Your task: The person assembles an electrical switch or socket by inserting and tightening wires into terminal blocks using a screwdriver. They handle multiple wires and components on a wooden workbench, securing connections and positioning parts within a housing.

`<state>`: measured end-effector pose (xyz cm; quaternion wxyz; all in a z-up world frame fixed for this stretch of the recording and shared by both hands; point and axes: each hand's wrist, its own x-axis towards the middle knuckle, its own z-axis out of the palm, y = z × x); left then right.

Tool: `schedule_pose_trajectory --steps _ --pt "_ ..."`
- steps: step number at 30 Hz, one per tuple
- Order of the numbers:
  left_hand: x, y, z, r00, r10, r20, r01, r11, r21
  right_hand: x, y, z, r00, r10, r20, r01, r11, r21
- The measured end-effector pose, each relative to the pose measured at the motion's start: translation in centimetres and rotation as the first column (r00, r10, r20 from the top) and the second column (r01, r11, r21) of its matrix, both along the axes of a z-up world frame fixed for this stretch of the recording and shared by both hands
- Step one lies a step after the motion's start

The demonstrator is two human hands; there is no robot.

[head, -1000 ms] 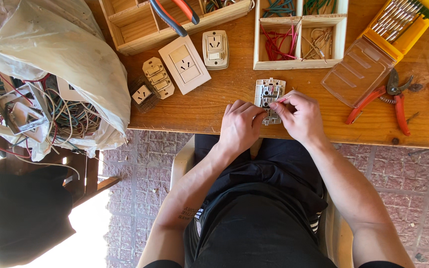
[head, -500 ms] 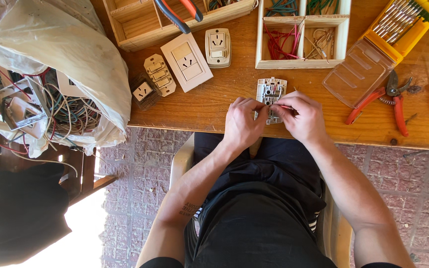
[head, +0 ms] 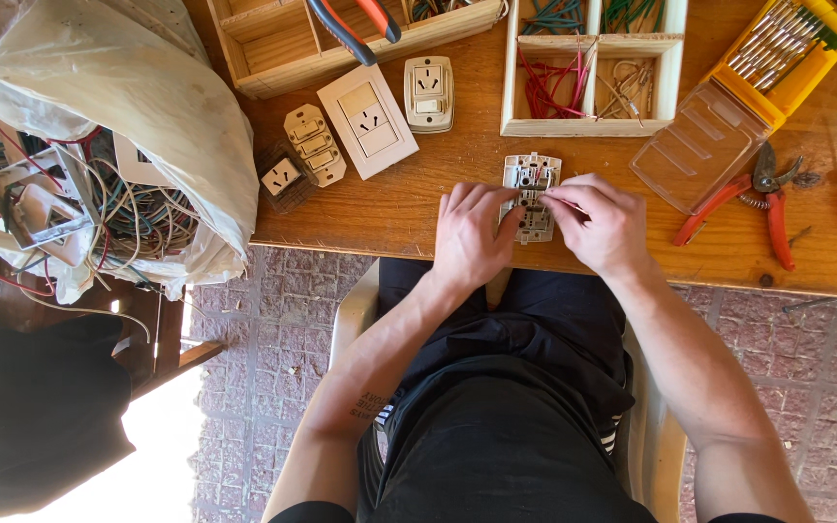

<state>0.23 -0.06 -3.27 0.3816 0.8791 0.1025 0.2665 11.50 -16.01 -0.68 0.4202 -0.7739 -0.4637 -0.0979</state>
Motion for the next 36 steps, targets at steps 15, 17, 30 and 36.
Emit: schedule_pose_trajectory --steps 15,17,30,36 --pt "-0.9 0.2 -2.5 0.991 -0.129 -0.034 0.133 0.971 0.199 0.9 -0.2 1.6 0.977 0.082 0.199 -0.043 0.98 -0.194" --pt "-0.9 0.2 -2.6 0.992 -0.125 -0.035 0.129 0.972 0.194 0.8 -0.4 1.8 0.983 0.088 0.16 -0.048 0.97 -0.237" --pt "-0.8 0.1 -2.8 0.995 -0.104 -0.007 0.103 0.972 0.212 -0.3 0.4 2.3 0.976 0.023 0.215 0.076 0.896 -0.437" --pt "-0.8 0.0 -2.6 0.996 -0.091 0.003 0.088 0.969 0.229 -0.4 0.3 3.1 0.984 0.024 0.175 0.076 0.837 -0.541"
